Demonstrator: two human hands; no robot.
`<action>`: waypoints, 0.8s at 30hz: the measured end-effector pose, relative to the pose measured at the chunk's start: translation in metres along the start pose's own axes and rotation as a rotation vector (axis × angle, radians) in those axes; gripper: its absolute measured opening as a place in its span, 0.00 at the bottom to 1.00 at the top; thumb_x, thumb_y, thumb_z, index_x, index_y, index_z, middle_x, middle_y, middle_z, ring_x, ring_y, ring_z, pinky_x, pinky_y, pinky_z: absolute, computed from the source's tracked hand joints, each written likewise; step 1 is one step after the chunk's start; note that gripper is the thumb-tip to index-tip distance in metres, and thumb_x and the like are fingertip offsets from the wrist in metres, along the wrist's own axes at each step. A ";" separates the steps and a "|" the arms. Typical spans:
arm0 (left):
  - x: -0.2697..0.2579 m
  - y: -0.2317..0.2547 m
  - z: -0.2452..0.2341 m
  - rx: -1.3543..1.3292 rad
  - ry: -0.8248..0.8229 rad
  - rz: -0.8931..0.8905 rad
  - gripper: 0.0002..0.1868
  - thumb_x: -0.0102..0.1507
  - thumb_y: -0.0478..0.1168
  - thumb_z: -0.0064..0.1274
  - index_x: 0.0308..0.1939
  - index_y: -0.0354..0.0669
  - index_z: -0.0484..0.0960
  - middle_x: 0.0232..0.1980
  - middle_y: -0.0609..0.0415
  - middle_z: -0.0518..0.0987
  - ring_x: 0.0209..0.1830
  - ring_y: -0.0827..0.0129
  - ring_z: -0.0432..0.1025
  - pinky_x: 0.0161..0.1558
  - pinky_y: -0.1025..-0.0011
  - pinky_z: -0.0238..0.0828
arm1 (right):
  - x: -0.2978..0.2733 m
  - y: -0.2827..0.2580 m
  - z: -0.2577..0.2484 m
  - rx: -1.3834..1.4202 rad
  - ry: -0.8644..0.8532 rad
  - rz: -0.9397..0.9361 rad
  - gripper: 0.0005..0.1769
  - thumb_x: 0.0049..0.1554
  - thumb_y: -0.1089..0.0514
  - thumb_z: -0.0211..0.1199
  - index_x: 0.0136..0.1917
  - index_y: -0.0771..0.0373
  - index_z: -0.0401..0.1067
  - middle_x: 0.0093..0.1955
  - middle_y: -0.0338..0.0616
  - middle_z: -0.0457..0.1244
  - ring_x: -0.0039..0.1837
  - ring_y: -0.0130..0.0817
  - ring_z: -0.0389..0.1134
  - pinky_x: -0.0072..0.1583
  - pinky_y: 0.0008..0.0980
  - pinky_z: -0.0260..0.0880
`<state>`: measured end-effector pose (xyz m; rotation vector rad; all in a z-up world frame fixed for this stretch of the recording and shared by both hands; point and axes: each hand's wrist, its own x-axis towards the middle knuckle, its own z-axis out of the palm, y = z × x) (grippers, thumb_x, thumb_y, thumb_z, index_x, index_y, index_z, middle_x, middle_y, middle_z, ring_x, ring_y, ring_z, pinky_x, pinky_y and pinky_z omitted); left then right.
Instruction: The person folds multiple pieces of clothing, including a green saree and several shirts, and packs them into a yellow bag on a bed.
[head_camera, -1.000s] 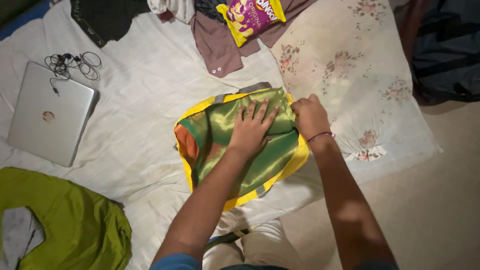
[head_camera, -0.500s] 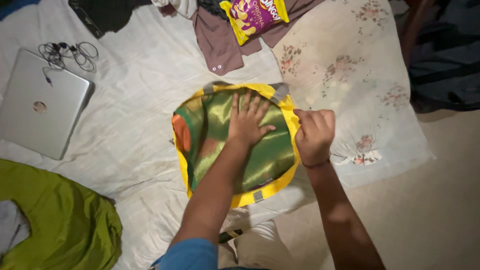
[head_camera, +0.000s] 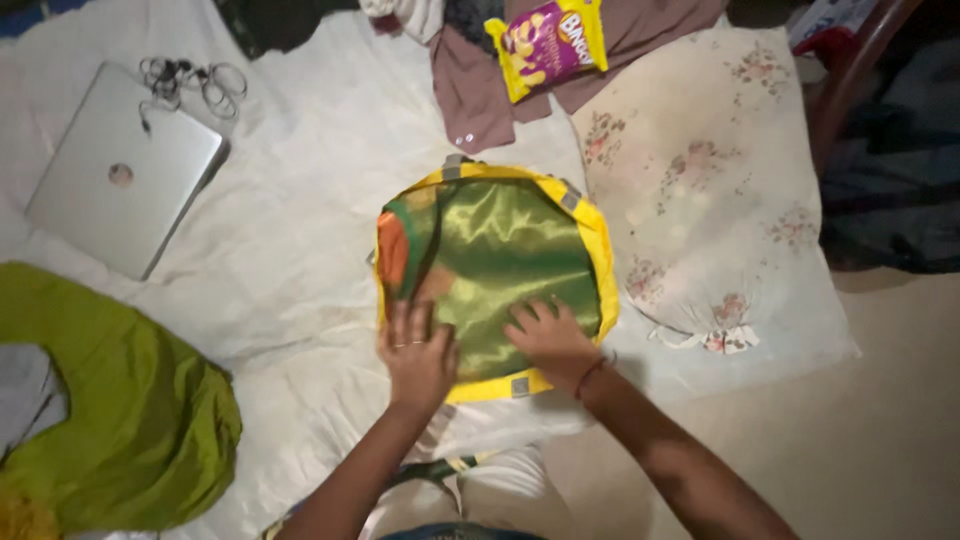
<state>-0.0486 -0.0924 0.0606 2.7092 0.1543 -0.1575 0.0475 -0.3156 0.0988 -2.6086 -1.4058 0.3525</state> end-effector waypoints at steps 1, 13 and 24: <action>-0.013 -0.006 -0.009 -0.031 0.025 -0.111 0.18 0.57 0.45 0.61 0.50 0.53 0.84 0.75 0.44 0.61 0.77 0.44 0.50 0.68 0.39 0.47 | -0.001 -0.002 0.005 -0.020 -0.062 -0.002 0.23 0.45 0.61 0.58 0.56 0.53 0.72 0.63 0.47 0.63 0.60 0.49 0.65 0.53 0.53 0.67; -0.042 -0.051 0.008 -0.512 0.072 -0.407 0.26 0.64 0.35 0.51 0.68 0.40 0.72 0.65 0.41 0.73 0.61 0.44 0.72 0.58 0.57 0.71 | -0.016 -0.014 0.001 0.097 -0.260 -0.103 0.19 0.47 0.59 0.64 0.54 0.52 0.73 0.50 0.45 0.64 0.54 0.47 0.66 0.53 0.46 0.68; 0.085 -0.061 -0.051 -0.575 0.203 -0.529 0.31 0.62 0.47 0.59 0.64 0.36 0.68 0.43 0.40 0.78 0.42 0.44 0.74 0.45 0.52 0.70 | 0.135 -0.045 -0.035 0.139 -0.113 0.282 0.58 0.36 0.42 0.81 0.75 0.51 0.58 0.74 0.50 0.53 0.75 0.56 0.52 0.67 0.62 0.61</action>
